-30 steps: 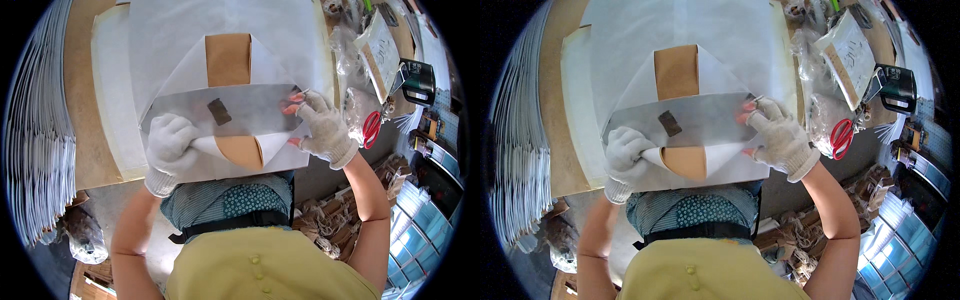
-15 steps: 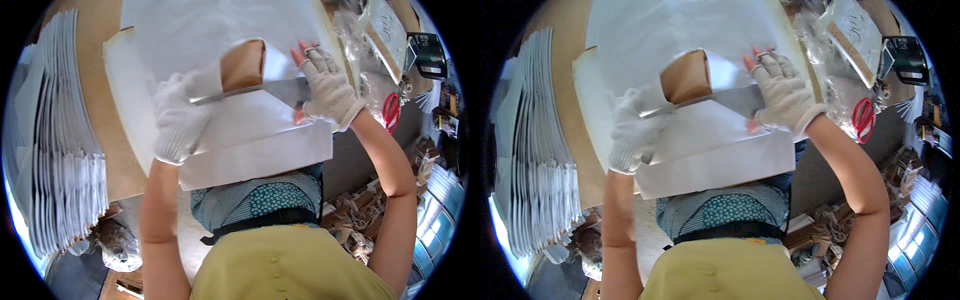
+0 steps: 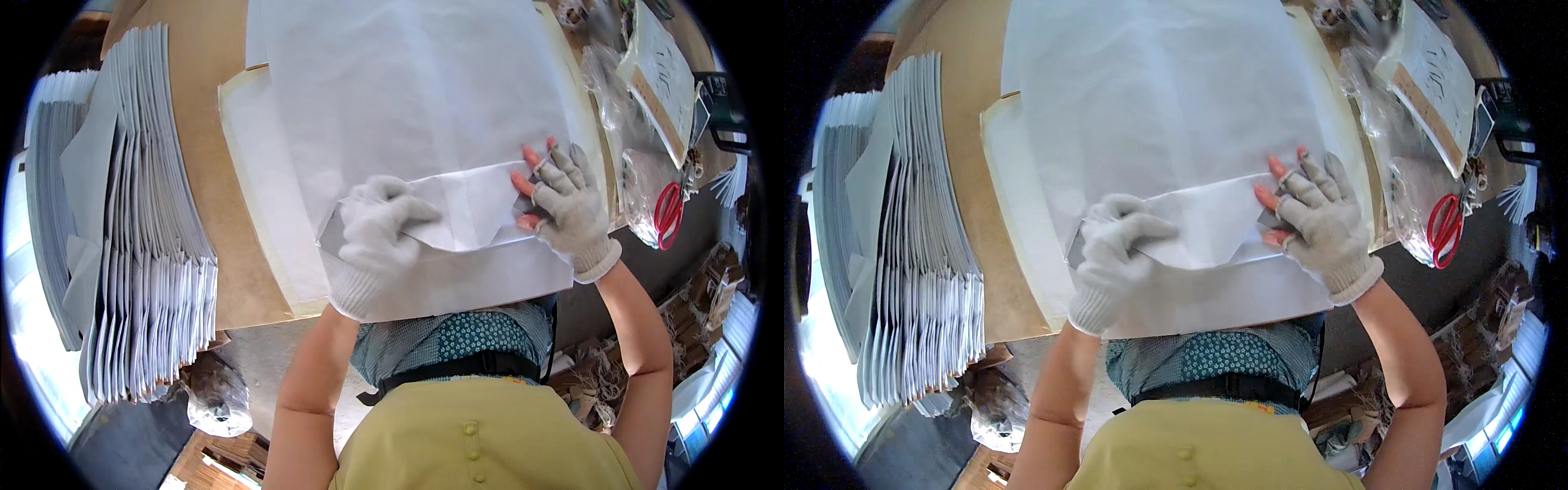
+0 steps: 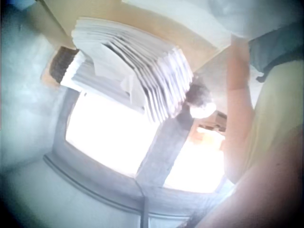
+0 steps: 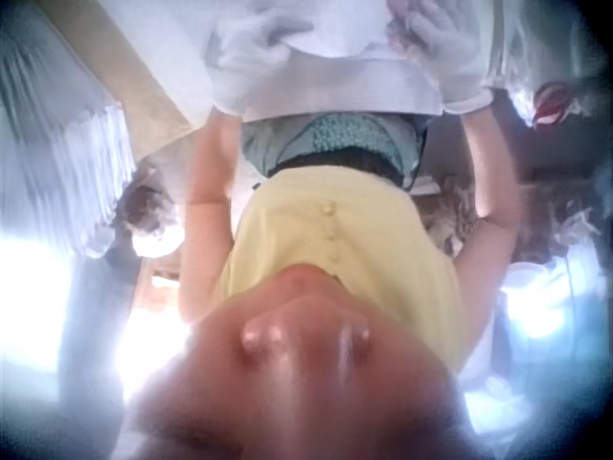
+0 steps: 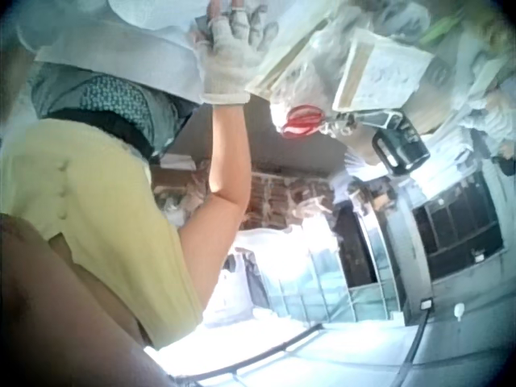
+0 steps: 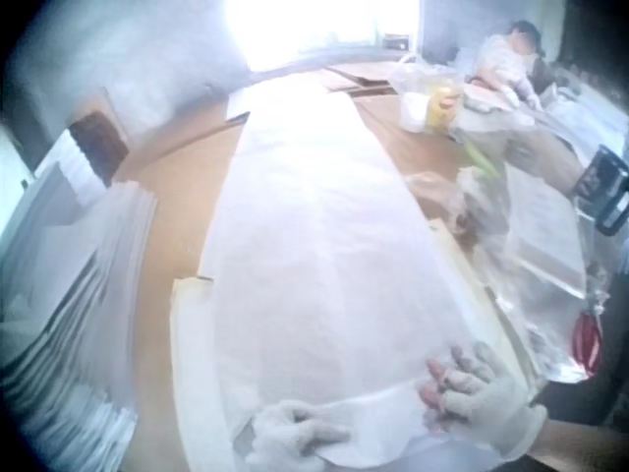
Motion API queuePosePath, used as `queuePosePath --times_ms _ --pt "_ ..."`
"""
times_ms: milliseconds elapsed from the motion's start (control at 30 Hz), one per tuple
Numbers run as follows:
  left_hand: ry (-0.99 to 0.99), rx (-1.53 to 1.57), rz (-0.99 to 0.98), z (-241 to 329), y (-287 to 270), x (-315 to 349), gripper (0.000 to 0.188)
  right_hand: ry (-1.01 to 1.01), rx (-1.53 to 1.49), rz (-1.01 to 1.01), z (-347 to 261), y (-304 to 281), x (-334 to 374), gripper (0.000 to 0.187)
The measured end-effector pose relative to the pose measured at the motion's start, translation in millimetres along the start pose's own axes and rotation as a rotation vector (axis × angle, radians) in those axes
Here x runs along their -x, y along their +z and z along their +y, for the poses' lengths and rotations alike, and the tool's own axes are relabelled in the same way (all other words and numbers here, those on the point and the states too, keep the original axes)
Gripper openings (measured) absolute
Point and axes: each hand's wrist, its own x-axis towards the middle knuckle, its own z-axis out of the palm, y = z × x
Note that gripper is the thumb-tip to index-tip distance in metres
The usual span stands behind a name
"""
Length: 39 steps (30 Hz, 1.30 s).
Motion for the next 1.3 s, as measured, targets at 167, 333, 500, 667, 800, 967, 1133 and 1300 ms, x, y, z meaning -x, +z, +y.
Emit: queuePosePath --times_ms 167,333,500,667,800,967,1133,1300 --pt "0.006 -0.089 -0.274 26 -9 -1 0.024 -0.168 -0.253 0.114 -7 18 -27 0.043" --pt "0.069 -0.422 0.181 1 5 12 0.041 -0.215 -0.304 0.2 -58 27 -56 0.039" --pt "0.153 -0.634 0.255 9 24 10 0.049 -0.029 -0.222 0.319 -80 38 -63 0.037" --pt "0.237 -0.574 0.286 8 46 -3 0.043 -0.001 -0.214 0.396 -87 44 -67 0.037" --pt "0.325 -0.485 0.211 12 -4 2 0.037 -0.258 -0.132 0.365 -44 33 -51 0.034" --pt "-0.114 0.115 0.344 -17 -44 56 0.036 -0.074 -0.148 0.371 33 0 -17 0.033" --pt "-0.553 0.844 0.516 -22 -42 129 0.043 0.163 -0.205 -0.016 -3 -38 1 0.051" --pt "-0.496 0.731 0.302 -40 -14 78 0.028 0.128 -0.195 0.375 14 5 24 0.07"
